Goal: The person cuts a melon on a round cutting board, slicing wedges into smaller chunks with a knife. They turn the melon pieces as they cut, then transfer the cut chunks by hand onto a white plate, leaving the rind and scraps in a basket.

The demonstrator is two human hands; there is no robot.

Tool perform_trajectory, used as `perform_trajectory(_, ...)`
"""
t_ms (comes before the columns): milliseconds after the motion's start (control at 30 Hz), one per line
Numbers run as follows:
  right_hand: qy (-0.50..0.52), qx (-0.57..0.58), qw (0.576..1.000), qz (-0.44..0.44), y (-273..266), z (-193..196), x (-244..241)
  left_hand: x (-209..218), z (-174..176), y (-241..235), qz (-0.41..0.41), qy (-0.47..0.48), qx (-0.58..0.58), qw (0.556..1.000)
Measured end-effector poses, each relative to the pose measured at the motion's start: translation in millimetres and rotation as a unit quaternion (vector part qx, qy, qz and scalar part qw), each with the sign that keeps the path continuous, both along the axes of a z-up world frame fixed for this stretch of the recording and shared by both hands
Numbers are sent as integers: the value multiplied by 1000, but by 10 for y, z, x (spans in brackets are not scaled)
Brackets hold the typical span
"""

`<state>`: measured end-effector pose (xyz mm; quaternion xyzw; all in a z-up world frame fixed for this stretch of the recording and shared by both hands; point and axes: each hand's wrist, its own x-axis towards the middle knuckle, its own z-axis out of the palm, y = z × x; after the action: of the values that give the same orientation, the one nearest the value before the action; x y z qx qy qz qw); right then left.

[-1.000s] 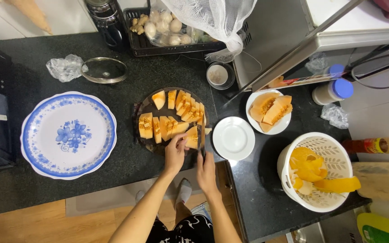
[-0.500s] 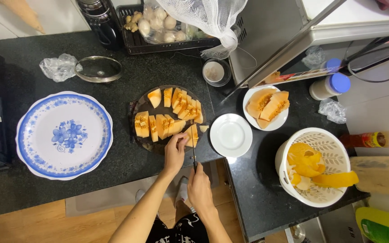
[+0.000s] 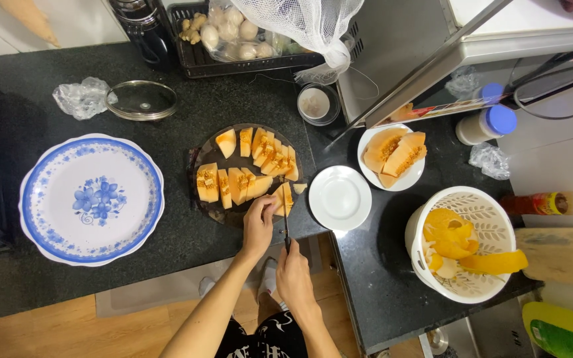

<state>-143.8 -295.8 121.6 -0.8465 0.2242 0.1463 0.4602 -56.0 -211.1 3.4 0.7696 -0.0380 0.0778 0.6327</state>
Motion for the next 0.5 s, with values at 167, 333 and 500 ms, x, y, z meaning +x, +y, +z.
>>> perform_trajectory(167,-2,-31,999,19,0,-397,23,17,20,-29,-1,5,0,1000)
perform_trajectory(333,-15,-64,997,46,-59,-740,102,63,-49,-67,-7,72,-31,997)
perform_trajectory(500,-27,-49,997,54,-74,-1001,142,113,-64,-87,3,96,-63,993)
